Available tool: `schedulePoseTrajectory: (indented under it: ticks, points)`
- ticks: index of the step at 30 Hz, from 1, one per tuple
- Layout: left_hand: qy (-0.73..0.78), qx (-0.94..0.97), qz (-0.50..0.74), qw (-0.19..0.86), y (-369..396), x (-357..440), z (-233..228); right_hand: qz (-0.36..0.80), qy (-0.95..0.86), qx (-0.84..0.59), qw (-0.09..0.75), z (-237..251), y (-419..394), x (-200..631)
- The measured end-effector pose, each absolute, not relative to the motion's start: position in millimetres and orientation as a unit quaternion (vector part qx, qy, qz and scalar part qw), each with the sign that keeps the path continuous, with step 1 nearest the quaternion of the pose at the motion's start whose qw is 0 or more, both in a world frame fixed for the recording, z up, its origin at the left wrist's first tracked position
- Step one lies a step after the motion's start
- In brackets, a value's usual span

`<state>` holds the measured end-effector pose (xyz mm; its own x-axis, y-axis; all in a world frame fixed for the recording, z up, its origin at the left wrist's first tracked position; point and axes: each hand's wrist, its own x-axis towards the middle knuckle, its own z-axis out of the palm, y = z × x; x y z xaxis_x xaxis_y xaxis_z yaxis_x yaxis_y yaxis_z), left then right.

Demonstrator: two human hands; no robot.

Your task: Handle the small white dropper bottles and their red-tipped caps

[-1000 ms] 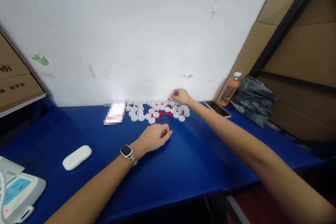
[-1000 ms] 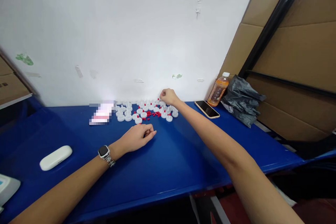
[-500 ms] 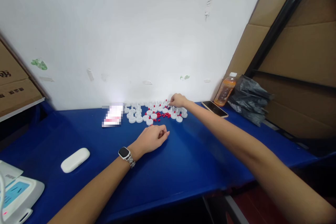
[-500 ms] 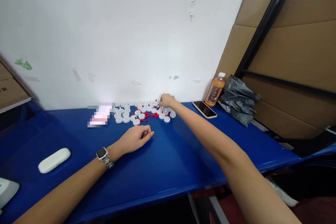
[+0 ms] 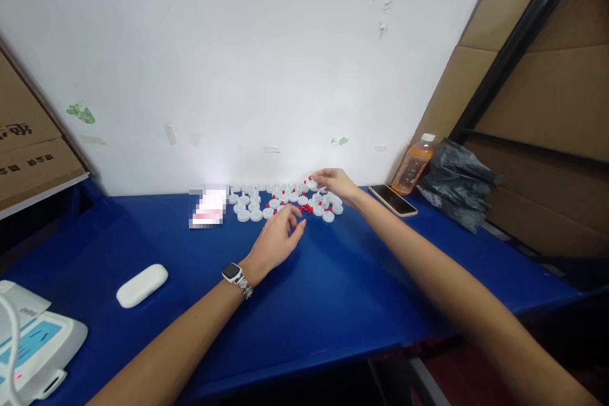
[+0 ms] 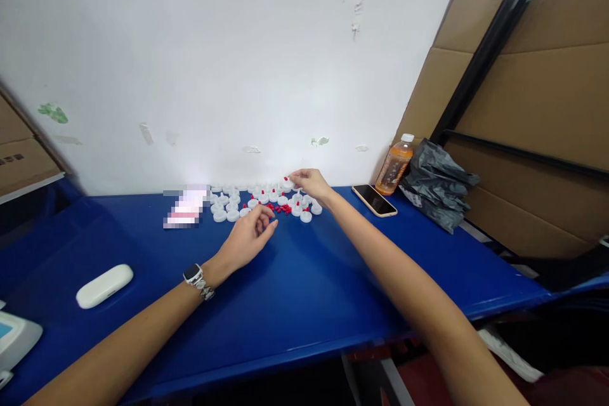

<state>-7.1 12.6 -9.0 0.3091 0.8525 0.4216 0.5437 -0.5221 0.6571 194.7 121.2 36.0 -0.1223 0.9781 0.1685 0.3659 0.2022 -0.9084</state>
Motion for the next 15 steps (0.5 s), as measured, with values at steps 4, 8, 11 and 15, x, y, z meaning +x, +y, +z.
schedulePoseTrajectory:
  ticks: [4, 8, 11, 15]
  points:
    - [0.461, 0.723, 0.478, 0.192, 24.1, 4.2, -10.4, 0.543, -0.547, -0.416, 0.483, 28.1, 78.2, 181.4]
    - [0.441, 0.735, 0.482, 0.182, 27.9, 9.5, -9.5, 0.602, -0.511, -0.387, 0.476, 20.4, 53.3, 165.0]
    - [0.435, 0.74, 0.478, 0.188, 27.1, 6.7, -6.1, 0.521, -0.566, -0.415, 0.485, 21.1, 48.7, 161.0]
    - [0.436, 0.748, 0.461, 0.193, 27.0, 1.3, -0.4, 0.321, -0.706, -0.408, 0.481, 28.6, 45.2, 165.0]
